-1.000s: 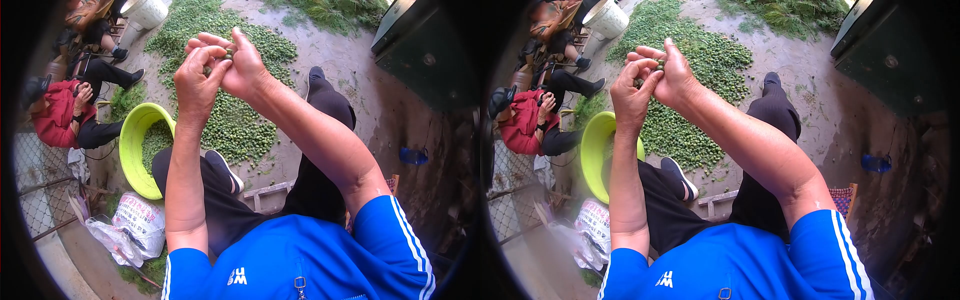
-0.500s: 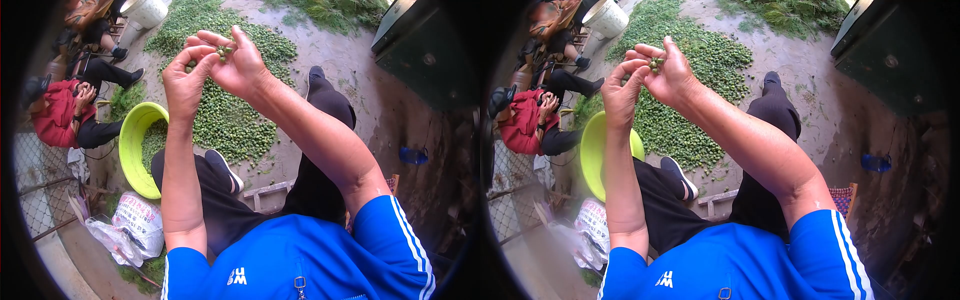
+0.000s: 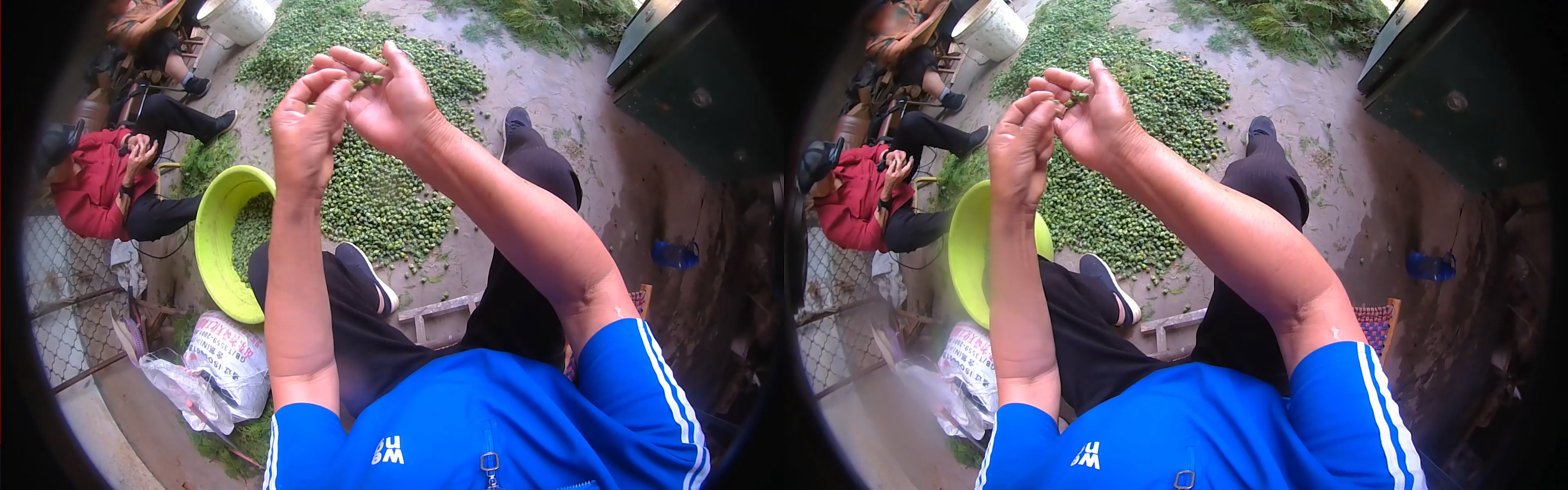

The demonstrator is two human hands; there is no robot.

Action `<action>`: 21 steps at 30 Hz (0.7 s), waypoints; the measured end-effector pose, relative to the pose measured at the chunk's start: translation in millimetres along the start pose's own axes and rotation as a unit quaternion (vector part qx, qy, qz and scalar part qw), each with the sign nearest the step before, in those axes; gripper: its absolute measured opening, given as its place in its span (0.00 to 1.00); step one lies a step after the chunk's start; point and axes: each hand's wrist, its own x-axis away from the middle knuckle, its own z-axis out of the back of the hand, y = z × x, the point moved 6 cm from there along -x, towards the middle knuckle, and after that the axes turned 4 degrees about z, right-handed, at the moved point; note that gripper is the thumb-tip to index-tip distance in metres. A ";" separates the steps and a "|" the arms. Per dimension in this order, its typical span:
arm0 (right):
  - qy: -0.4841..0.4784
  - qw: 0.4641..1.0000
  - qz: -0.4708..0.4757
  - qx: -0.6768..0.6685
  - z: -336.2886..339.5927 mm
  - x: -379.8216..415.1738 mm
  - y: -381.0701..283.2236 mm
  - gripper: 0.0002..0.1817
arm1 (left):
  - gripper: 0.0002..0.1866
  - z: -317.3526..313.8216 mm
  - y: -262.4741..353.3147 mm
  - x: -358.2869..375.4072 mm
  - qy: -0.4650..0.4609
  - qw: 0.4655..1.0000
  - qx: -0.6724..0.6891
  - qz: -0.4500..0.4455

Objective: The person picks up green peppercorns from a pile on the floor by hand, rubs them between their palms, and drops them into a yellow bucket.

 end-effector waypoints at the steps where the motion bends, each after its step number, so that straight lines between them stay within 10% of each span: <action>1: 0.005 1.000 0.002 -0.019 -0.1 -0.1 0.1 0.36 | 0.09 1.0 -6.0 0.9 -0.022 0.980 0.170 0.101; 4: 0.012 0.999 -0.001 -0.045 0.4 0.5 -0.3 0.35 | 0.09 10.6 -8.3 -0.9 -0.056 0.905 0.392 0.153; 12: 0.019 0.996 -0.015 -0.086 -1.0 4.0 3.8 0.35 | 0.09 3.0 -7.5 -0.3 -0.087 0.854 0.481 0.179; 18: 0.020 0.998 -0.016 -0.064 -1.7 0.9 2.1 0.35 | 0.09 14.9 -3.5 -2.9 -0.042 0.957 0.272 0.088; 21: -0.001 1.000 -0.007 -0.024 -4.3 -0.3 1.1 0.36 | 0.08 11.6 -1.3 -1.6 0.044 0.997 -0.066 0.021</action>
